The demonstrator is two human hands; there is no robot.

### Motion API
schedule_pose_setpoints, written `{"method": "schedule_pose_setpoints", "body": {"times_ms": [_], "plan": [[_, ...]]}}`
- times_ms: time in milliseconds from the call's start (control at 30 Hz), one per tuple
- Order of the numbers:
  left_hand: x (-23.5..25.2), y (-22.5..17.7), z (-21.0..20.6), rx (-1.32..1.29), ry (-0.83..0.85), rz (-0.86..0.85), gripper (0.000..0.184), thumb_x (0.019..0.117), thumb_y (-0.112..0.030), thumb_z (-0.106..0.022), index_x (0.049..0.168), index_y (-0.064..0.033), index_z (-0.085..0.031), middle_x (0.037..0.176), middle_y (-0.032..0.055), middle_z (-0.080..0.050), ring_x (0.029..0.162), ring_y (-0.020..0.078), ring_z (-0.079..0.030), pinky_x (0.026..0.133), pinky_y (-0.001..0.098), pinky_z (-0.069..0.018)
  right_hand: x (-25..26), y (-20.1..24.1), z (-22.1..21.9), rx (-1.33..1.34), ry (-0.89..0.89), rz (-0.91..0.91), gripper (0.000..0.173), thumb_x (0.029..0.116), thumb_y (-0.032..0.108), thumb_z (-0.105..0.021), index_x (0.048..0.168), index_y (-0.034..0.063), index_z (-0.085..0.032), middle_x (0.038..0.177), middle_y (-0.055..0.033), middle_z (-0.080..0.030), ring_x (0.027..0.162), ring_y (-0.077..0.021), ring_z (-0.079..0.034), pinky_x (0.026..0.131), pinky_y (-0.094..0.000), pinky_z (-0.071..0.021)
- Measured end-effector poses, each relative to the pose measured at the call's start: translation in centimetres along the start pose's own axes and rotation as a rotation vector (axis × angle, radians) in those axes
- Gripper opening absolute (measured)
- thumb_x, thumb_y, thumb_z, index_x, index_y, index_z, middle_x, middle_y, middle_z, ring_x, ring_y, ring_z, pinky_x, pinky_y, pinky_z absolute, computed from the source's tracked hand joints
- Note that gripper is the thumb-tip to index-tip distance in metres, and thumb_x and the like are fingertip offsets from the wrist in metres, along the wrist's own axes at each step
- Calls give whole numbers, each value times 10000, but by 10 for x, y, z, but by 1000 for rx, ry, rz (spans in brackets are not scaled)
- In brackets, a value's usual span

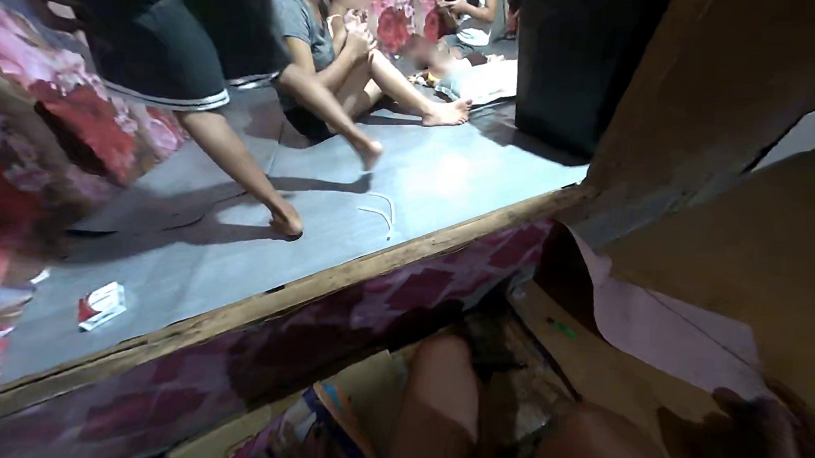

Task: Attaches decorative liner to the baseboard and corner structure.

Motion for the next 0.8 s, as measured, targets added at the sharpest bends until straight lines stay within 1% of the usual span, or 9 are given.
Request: {"method": "schedule_pose_setpoints", "body": {"times_ms": [67, 133, 300, 367, 433, 533, 633, 700, 800], "plan": [[12, 32, -58, 37, -391, -143, 669, 1092, -514, -281, 1489, -30, -515, 1528, 301, -453, 1461, 552, -319, 1123, 811, -141, 22, 55, -17, 106, 41, 77, 798, 1039, 159, -531, 1575, -113, -4, 1599, -351, -199, 1266, -162, -600, 971, -250, -553], [12, 36, -60, 55, -368, -143, 677, 1085, -530, -266, 1516, -58, -487, 1555, 291, -422, 1463, 554, -312, 1107, 822, -148, 32, 101, -30, 243, 74, 172, 812, 1031, 142, -531, 1577, -80, 27, 1610, -246, -245, 1232, -95, -615, 942, -235, -575], [14, 29, -54, -47, -242, -15, 723, 1065, -535, -344, 1571, -19, -370, 1626, 297, -284, 1512, 542, -193, 1138, 793, -69, 25, 182, -55, 463, 296, 359, 738, 1025, 182, -607, 1631, 300, -203, 1597, 171, -391, 1181, -17, -642, 995, -247, -569], [19, 38, -72, 29, -333, -70, 682, 1074, -554, -293, 1535, -77, -453, 1590, 279, -372, 1482, 547, -277, 1102, 824, -146, 17, 197, -62, 486, 435, 332, 728, 1020, 172, -619, 1631, 299, -244, 1617, 126, -378, 1174, -25, -651, 990, -256, -580], [19, 34, -69, -14, -246, -139, 641, 1086, -493, -298, 1547, -68, -434, 1612, 278, -334, 1503, 535, -233, 1128, 809, -109, 7, 201, -68, 462, 566, 271, 708, 1014, 160, -630, 1623, 145, -270, 1610, -24, -405, 1142, -46, -667, 966, -269, -588], [18, -1, -36, -259, -222, -441, 564, 1052, -250, -431, 1495, 100, -427, 1575, 377, -310, 1478, 572, -257, 1178, 741, -146, -6, 197, -77, 352, 708, 189, 721, 991, 116, -652, 1575, -62, -270, 1565, -247, -411, 1117, -130, -691, 941, -294, -591], [34, -91, 52, -466, -432, -800, 633, 1076, -345, -355, 1492, 131, -386, 1575, 365, -320, 1497, 530, -250, 1211, 664, -159, -9, 190, -76, 230, 786, 70, 731, 987, 123, -669, 1576, -60, -277, 1512, -280, -463, 1089, -217, -707, 913, -334, -597], [63, -168, 115, -500, -589, -1007, 666, 1096, -468, -288, 1529, 34, -352, 1593, 272, -351, 1523, 408, -268, 1237, 579, -168, -6, 180, -68, 196, 792, 38, 733, 982, 111, -670, 1574, -67, -276, 1488, -293, -482, 1069, -252, -715, 903, -360, -603], [127, -285, 182, -401, -537, -1187, 628, 1066, -371, -409, 1489, 93, -444, 1556, 283, -427, 1485, 489, -326, 1174, 711, -196, -4, 167, -62, 141, 764, 25, 721, 992, 118, -662, 1577, -58, -278, 1511, -288, -464, 1048, -272, -727, 873, -379, -617]]}}
Point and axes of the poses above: each hand's wrist, its own x-axis towards the middle knuckle, its own z-axis out of the back of the hand, y = z × x, the point moved 2 cm from there along x, towards the middle knuckle
